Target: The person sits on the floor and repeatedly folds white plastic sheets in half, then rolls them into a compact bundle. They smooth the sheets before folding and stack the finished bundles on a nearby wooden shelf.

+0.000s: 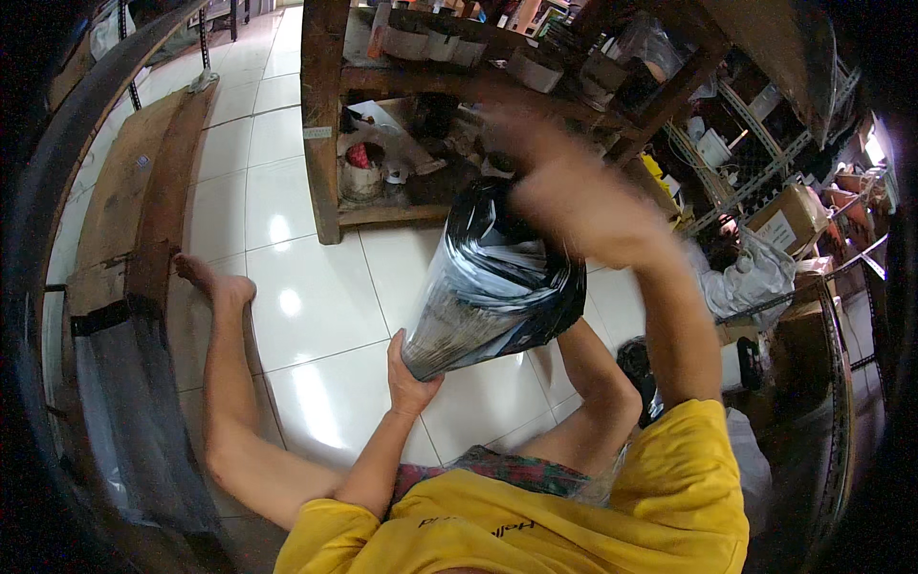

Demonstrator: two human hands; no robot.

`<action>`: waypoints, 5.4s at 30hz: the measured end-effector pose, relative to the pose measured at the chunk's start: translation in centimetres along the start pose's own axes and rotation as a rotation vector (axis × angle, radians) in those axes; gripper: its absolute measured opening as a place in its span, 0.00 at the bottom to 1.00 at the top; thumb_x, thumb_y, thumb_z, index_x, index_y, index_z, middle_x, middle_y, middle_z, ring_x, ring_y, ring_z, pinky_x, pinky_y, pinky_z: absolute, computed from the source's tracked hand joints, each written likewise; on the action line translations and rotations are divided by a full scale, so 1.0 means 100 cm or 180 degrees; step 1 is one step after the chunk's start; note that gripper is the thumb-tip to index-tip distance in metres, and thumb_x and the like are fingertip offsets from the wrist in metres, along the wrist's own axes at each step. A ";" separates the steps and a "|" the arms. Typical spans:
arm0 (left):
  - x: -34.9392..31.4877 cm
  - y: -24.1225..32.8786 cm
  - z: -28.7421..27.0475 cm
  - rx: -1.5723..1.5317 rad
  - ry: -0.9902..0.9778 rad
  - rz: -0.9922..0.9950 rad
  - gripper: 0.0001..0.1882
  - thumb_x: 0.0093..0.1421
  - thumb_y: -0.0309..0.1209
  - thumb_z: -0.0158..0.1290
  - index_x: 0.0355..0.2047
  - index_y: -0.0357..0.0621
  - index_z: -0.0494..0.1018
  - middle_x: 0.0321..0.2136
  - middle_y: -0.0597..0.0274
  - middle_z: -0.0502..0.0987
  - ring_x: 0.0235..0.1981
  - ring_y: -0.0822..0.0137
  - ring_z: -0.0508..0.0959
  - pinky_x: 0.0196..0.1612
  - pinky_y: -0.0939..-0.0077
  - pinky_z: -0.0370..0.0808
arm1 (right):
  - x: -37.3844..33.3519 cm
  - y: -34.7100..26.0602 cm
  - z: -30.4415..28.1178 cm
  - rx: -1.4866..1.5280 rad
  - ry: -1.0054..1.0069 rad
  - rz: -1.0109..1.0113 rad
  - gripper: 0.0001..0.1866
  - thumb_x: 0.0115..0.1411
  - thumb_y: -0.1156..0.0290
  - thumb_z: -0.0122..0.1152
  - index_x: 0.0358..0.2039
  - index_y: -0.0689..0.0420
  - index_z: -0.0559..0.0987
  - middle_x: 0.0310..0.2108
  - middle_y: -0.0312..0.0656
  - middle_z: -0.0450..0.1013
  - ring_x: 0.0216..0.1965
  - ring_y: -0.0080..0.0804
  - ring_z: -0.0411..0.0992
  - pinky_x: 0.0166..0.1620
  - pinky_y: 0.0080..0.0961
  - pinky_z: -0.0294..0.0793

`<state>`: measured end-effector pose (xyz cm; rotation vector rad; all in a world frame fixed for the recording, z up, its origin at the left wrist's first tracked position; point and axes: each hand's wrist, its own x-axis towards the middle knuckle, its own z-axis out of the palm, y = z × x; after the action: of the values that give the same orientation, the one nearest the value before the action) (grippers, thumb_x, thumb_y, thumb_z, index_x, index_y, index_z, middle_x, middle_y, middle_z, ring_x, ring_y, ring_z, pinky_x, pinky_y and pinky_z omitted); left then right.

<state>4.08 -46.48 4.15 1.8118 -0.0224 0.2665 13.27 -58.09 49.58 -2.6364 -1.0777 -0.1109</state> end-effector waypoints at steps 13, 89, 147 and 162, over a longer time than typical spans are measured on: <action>-0.005 0.013 -0.005 0.0121 0.0157 0.0185 0.61 0.38 0.30 0.74 0.68 0.38 0.48 0.61 0.39 0.62 0.61 0.41 0.66 0.64 0.57 0.65 | 0.016 -0.006 0.024 -0.0101 0.0560 -0.0939 0.43 0.64 0.42 0.53 0.66 0.66 0.60 0.60 0.66 0.65 0.62 0.62 0.64 0.64 0.45 0.62; 0.017 0.112 0.042 0.2225 -0.2000 -0.1213 0.43 0.64 0.60 0.44 0.71 0.47 0.52 0.66 0.22 0.49 0.56 0.27 0.71 0.61 0.51 0.70 | -0.194 0.140 0.360 0.4172 0.0181 0.3138 0.49 0.50 0.46 0.73 0.58 0.75 0.68 0.53 0.65 0.72 0.53 0.47 0.75 0.55 0.41 0.75; 0.020 -0.055 -0.085 0.1862 0.0242 -0.1410 0.27 0.68 0.33 0.40 0.62 0.25 0.63 0.48 0.32 0.73 0.52 0.40 0.73 0.57 0.54 0.69 | -0.237 0.143 0.406 0.3478 0.0878 0.3856 0.23 0.72 0.77 0.41 0.66 0.63 0.67 0.55 0.44 0.72 0.53 0.31 0.69 0.60 0.27 0.65; -0.013 0.009 -0.007 -0.0487 0.1274 -0.2536 0.24 0.65 0.27 0.44 0.61 0.30 0.68 0.51 0.45 0.76 0.51 0.57 0.76 0.56 0.69 0.70 | -0.234 0.340 0.421 0.1393 0.0126 0.2399 0.23 0.65 0.72 0.54 0.61 0.58 0.74 0.30 0.41 0.74 0.27 0.27 0.68 0.33 0.27 0.70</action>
<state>2.51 -46.20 4.95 1.4571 0.9135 0.0459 18.52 -84.49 -2.87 -2.4245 -0.0269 0.2072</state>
